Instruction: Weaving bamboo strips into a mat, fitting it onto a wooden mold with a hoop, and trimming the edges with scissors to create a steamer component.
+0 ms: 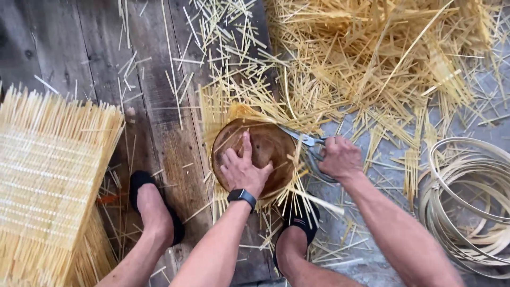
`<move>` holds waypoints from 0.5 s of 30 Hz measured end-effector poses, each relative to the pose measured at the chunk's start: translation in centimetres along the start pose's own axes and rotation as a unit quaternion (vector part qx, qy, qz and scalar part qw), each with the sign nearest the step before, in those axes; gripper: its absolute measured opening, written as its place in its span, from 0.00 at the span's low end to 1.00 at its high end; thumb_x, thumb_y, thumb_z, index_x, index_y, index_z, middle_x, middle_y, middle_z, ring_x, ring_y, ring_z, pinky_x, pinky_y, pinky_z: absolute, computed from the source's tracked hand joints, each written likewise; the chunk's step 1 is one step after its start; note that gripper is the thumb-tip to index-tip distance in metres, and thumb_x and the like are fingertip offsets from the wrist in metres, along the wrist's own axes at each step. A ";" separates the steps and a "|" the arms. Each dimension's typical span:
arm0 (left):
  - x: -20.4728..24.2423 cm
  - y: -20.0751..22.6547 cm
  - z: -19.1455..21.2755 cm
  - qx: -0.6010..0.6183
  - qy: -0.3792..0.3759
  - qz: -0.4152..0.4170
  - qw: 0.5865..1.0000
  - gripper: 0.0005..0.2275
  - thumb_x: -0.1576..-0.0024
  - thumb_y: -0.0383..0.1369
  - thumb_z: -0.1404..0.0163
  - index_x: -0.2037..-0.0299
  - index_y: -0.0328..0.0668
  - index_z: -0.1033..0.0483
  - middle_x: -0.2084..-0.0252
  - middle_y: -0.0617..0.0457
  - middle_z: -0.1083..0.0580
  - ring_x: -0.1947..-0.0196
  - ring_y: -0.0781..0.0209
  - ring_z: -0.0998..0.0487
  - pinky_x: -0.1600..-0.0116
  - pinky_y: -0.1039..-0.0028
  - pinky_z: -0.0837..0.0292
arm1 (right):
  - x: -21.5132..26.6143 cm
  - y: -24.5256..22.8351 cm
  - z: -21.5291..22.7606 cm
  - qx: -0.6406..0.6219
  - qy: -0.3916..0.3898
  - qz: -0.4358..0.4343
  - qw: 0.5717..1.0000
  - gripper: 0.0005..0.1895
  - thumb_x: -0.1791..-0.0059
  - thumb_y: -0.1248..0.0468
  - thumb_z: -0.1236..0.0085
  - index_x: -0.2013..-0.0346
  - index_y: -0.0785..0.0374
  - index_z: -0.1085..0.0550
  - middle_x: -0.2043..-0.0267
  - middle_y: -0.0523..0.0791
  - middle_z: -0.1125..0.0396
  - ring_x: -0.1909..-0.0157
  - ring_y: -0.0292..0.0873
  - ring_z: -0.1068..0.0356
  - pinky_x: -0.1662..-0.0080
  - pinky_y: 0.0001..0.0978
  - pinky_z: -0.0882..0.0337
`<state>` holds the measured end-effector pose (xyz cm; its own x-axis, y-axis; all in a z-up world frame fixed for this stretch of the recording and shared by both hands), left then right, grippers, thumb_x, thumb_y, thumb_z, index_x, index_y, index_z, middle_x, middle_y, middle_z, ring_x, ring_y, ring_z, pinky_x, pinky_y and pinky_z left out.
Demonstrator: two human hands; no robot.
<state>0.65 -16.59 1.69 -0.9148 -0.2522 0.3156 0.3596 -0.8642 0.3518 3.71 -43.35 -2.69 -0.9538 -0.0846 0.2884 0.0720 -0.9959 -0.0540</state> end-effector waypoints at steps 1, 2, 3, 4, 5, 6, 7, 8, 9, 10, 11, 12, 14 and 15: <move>-0.1 -0.1 0.2 -0.011 -0.012 -0.017 1.000 0.53 0.62 0.53 0.32 0.26 0.69 0.54 0.51 0.40 0.38 0.47 0.39 0.36 0.46 0.48 0.38 | -0.5 1.4 -1.0 -0.003 -0.037 0.012 0.999 0.14 0.47 0.57 0.49 0.59 0.66 0.25 0.59 0.53 0.30 0.60 0.46 0.27 0.57 0.40 0.25; 0.1 -0.1 0.1 -0.013 -0.018 -0.013 1.000 0.53 0.62 0.53 0.32 0.26 0.69 0.54 0.51 0.40 0.38 0.47 0.39 0.36 0.46 0.48 0.38 | -0.1 1.1 -0.1 -0.005 -0.045 0.013 0.999 0.14 0.47 0.57 0.49 0.59 0.66 0.25 0.59 0.53 0.30 0.60 0.46 0.27 0.57 0.40 0.25; 0.3 -0.1 0.1 -0.020 -0.021 -0.011 1.000 0.54 0.61 0.53 0.31 0.25 0.68 0.55 0.50 0.40 0.38 0.46 0.39 0.36 0.46 0.47 0.38 | 0.3 0.7 0.9 -0.006 -0.007 0.030 1.000 0.14 0.51 0.56 0.46 0.61 0.65 0.26 0.60 0.52 0.30 0.59 0.49 0.28 0.57 0.43 0.26; -0.5 0.1 0.1 -0.024 -0.016 -0.012 1.000 0.54 0.61 0.52 0.31 0.24 0.67 0.56 0.50 0.40 0.37 0.46 0.40 0.35 0.45 0.46 0.38 | -0.3 0.4 2.2 -0.007 0.040 0.048 0.998 0.15 0.56 0.55 0.42 0.64 0.65 0.26 0.60 0.52 0.31 0.57 0.51 0.29 0.57 0.46 0.28; -0.2 0.2 0.1 -0.024 -0.013 -0.011 1.000 0.54 0.61 0.52 0.31 0.24 0.67 0.56 0.50 0.40 0.37 0.46 0.40 0.35 0.45 0.46 0.38 | -0.8 -0.7 3.1 -0.008 0.043 0.051 0.998 0.15 0.56 0.55 0.42 0.64 0.65 0.26 0.60 0.52 0.31 0.57 0.51 0.29 0.57 0.46 0.28; -0.2 0.1 0.3 -0.026 -0.021 -0.013 0.999 0.54 0.61 0.52 0.31 0.25 0.68 0.57 0.50 0.39 0.38 0.46 0.38 0.35 0.46 0.46 0.38 | -1.5 -2.0 4.2 0.023 0.149 0.080 0.985 0.23 0.60 0.49 0.40 0.67 0.68 0.26 0.64 0.53 0.31 0.60 0.53 0.29 0.58 0.47 0.26; -0.2 0.1 0.3 -0.028 -0.028 -0.015 0.999 0.55 0.61 0.52 0.31 0.26 0.68 0.57 0.50 0.38 0.38 0.46 0.37 0.36 0.47 0.46 0.38 | -2.0 -3.2 5.2 0.053 0.253 0.108 0.960 0.31 0.65 0.42 0.39 0.70 0.71 0.26 0.68 0.54 0.31 0.63 0.54 0.28 0.59 0.47 0.25; -0.2 -0.1 0.2 -0.033 -0.032 -0.014 0.999 0.55 0.61 0.52 0.31 0.26 0.68 0.57 0.50 0.38 0.38 0.46 0.37 0.36 0.47 0.46 0.38 | -2.1 -3.0 4.1 0.050 0.249 0.106 0.961 0.31 0.65 0.42 0.39 0.70 0.71 0.26 0.68 0.54 0.31 0.63 0.54 0.28 0.59 0.47 0.25; -0.2 -0.2 0.0 -0.031 -0.002 -0.027 0.999 0.55 0.63 0.52 0.30 0.26 0.67 0.55 0.49 0.37 0.38 0.46 0.36 0.36 0.47 0.45 0.38 | -2.1 -2.8 2.9 0.040 0.196 0.099 0.975 0.29 0.60 0.44 0.40 0.69 0.71 0.26 0.69 0.54 0.32 0.64 0.54 0.29 0.61 0.47 0.26; -0.4 -0.2 -0.2 -0.027 0.030 -0.042 0.998 0.55 0.64 0.51 0.30 0.26 0.65 0.53 0.48 0.36 0.38 0.45 0.35 0.36 0.48 0.44 0.38 | -2.5 -2.5 1.8 0.032 0.145 0.091 0.985 0.27 0.56 0.45 0.40 0.69 0.71 0.25 0.69 0.54 0.32 0.66 0.53 0.30 0.63 0.46 0.27; 0.2 -0.4 0.5 -0.029 0.028 -0.044 0.998 0.55 0.64 0.51 0.30 0.26 0.65 0.53 0.48 0.36 0.38 0.45 0.35 0.36 0.48 0.44 0.38 | -2.1 -0.9 0.7 0.030 0.145 0.089 0.985 0.27 0.56 0.45 0.40 0.69 0.71 0.25 0.69 0.54 0.32 0.66 0.53 0.30 0.63 0.46 0.27; 0.0 -0.3 1.2 -0.029 -0.008 -0.062 0.998 0.54 0.65 0.51 0.30 0.27 0.66 0.52 0.48 0.37 0.38 0.45 0.36 0.36 0.46 0.45 0.38 | -2.7 0.8 -0.2 -0.005 0.137 0.095 0.986 0.21 0.57 0.51 0.43 0.65 0.68 0.25 0.65 0.54 0.32 0.63 0.53 0.30 0.60 0.46 0.29; -0.3 -0.3 1.6 -0.031 -0.052 -0.076 0.995 0.52 0.65 0.50 0.30 0.28 0.68 0.50 0.47 0.39 0.38 0.44 0.37 0.36 0.45 0.47 0.38 | -2.8 2.5 -0.6 -0.043 0.122 0.101 0.986 0.17 0.57 0.56 0.46 0.61 0.65 0.25 0.61 0.54 0.32 0.60 0.53 0.31 0.58 0.47 0.30; -0.3 -0.5 1.4 -0.038 -0.052 -0.091 0.994 0.51 0.62 0.50 0.31 0.27 0.66 0.49 0.47 0.40 0.37 0.44 0.38 0.36 0.44 0.47 0.38 | -2.4 2.5 -0.2 0.003 0.121 0.114 0.986 0.16 0.57 0.56 0.45 0.63 0.65 0.25 0.63 0.53 0.32 0.61 0.52 0.31 0.60 0.45 0.30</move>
<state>1.01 -15.48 2.60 -0.9381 -0.0455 0.3433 0.1710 -0.9229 0.3449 6.07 -45.63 -3.72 -0.9542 -0.2976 0.0323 0.2940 -0.9521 -0.0844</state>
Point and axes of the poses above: each hand's wrist, its own x-axis away from the middle knuckle, its own z-axis out of the back of the hand, y = z × x, the point moved 1 cm from there along -x, towards the middle knuckle
